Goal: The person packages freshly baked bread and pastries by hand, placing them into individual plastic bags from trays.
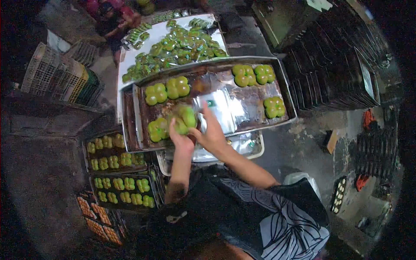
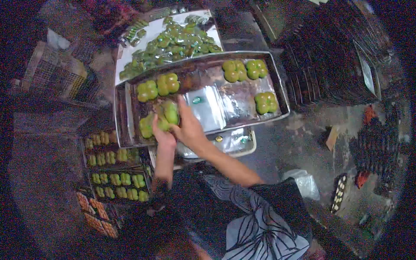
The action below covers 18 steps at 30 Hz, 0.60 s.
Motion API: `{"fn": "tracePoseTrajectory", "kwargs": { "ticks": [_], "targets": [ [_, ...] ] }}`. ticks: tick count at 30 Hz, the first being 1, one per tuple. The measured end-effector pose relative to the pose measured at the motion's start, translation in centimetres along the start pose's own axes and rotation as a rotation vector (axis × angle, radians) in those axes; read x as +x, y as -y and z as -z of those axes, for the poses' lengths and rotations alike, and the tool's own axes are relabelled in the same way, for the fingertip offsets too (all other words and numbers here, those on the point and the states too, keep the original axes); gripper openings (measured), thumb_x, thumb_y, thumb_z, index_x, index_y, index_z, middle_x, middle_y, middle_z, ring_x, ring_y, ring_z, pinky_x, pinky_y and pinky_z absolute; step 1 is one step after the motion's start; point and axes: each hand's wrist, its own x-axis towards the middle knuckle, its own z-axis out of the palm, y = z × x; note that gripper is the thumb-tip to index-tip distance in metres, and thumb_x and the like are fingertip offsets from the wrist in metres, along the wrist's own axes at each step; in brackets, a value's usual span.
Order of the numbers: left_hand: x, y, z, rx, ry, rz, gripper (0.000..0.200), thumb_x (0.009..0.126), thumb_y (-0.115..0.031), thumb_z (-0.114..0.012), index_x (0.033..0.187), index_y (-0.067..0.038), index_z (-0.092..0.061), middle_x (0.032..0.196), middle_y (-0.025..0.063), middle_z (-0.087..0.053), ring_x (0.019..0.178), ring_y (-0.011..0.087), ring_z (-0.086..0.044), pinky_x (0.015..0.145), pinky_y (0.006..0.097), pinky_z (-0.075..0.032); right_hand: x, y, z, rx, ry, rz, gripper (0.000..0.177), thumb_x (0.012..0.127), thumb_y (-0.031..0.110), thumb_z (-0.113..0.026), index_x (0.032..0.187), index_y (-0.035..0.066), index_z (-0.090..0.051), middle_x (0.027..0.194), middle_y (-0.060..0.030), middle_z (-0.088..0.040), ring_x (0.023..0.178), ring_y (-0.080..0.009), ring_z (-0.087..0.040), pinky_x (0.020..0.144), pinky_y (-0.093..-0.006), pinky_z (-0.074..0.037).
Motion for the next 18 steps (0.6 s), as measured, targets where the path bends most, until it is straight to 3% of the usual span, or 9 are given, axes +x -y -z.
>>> {"fn": "tracePoseTrajectory", "kwargs": {
  "ticks": [2,4,6,9,10,13,15,16,18],
  "targets": [
    [0.1,0.8,3.3,0.037,-0.09,0.1,0.036,0.081,-0.032,-0.047,0.106,-0.006,-0.049,0.096,0.0068,-0.055,0.087,0.0214,-0.052,0.081,0.038,-0.041,-0.5,-1.9,-0.4,-0.053,-0.111,-0.068,0.068,0.065,0.01,-0.064,0.123,-0.003,-0.031,0.095,-0.022,-0.055,0.084,-0.0366,-0.053,0.073,-0.0386,-0.043],
    [-0.4,2.8,6.7,0.343,0.0,0.305,0.035,0.08,-0.031,-0.051,0.11,-0.014,-0.043,0.095,0.0062,-0.051,0.084,0.0197,-0.05,0.072,0.0383,-0.042,-0.3,-6.8,-3.4,0.147,0.61,-0.355,0.041,0.068,0.015,-0.061,0.105,0.001,-0.052,0.083,-0.0226,-0.057,0.08,-0.0378,-0.054,0.071,-0.04,-0.044],
    [0.0,4.8,8.4,0.437,0.155,0.36,0.045,0.079,-0.031,-0.054,0.114,-0.008,-0.038,0.105,0.0091,-0.048,0.087,0.0242,-0.052,0.073,0.0423,-0.045,5.4,-6.5,-4.8,0.079,0.404,-0.281,0.024,0.07,0.018,-0.059,0.089,0.003,-0.061,0.073,-0.0219,-0.057,0.075,-0.039,-0.054,0.069,-0.0415,-0.044],
    [2.6,8.7,10.0,1.921,0.545,-1.01,0.04,0.078,-0.024,-0.053,0.107,0.001,-0.045,0.11,0.017,-0.045,0.095,0.0293,-0.049,0.081,0.0431,-0.039,12.8,-3.3,-8.5,0.17,0.033,0.01,0.032,0.072,0.013,-0.058,0.101,0.0,-0.053,0.085,-0.0199,-0.056,0.082,-0.0341,-0.055,0.074,-0.0369,-0.042],
    [3.9,8.7,10.7,2.176,0.658,-1.212,0.034,0.076,-0.021,-0.053,0.101,0.002,-0.05,0.109,0.0173,-0.047,0.097,0.0295,-0.048,0.082,0.0418,-0.039,13.7,-3.3,-9.9,0.292,-0.111,0.215,0.039,0.072,0.015,-0.058,0.107,0.001,-0.05,0.095,-0.0209,-0.055,0.092,-0.0342,-0.052,0.081,-0.0368,-0.04],
    [11.6,10.8,20.5,2.347,0.785,-0.836,0.015,0.066,-0.02,-0.054,0.075,-0.01,-0.06,0.074,0.0116,-0.061,0.071,0.0269,-0.059,0.063,0.0367,-0.045,8.4,-1.8,-7.2,0.266,0.25,0.076,0.043,0.073,0.015,-0.06,0.11,-0.001,-0.046,0.103,-0.0207,-0.052,0.1,-0.0336,-0.048,0.085,-0.0358,-0.038],
    [8.1,5.9,16.3,2.499,0.773,-0.621,0.012,0.066,-0.021,-0.055,0.07,-0.011,-0.061,0.069,0.0115,-0.061,0.065,0.0273,-0.06,0.06,0.037,-0.046,1.6,-3.8,-4.4,0.451,0.454,-0.098,0.034,0.075,0.021,-0.059,0.102,0.001,-0.051,0.087,-0.0165,-0.059,0.083,-0.0296,-0.058,0.074,-0.0351,-0.044],
    [5.9,2.9,12.7,2.219,0.711,-0.487,0.013,0.066,-0.02,-0.055,0.07,-0.01,-0.062,0.071,0.0112,-0.061,0.066,0.0272,-0.06,0.061,0.0361,-0.046,-2.7,-6.3,-3.8,0.452,0.744,-0.438,0.03,0.075,0.027,-0.06,0.093,0.003,-0.056,0.075,-0.0139,-0.059,0.073,-0.0248,-0.059,0.067,-0.0342,-0.045],
    [5.1,1.8,10.7,1.81,0.363,-0.204,0.017,0.065,-0.015,-0.059,0.079,-0.006,-0.064,0.072,0.0099,-0.062,0.066,0.0229,-0.06,0.061,0.0311,-0.046,-9.8,-9.1,-3.4,0.292,0.894,-0.495,0.036,0.073,0.038,-0.061,0.076,0.003,-0.054,0.06,-0.0132,-0.055,0.06,-0.0215,-0.055,0.057,-0.0365,-0.041]
  ]
}}
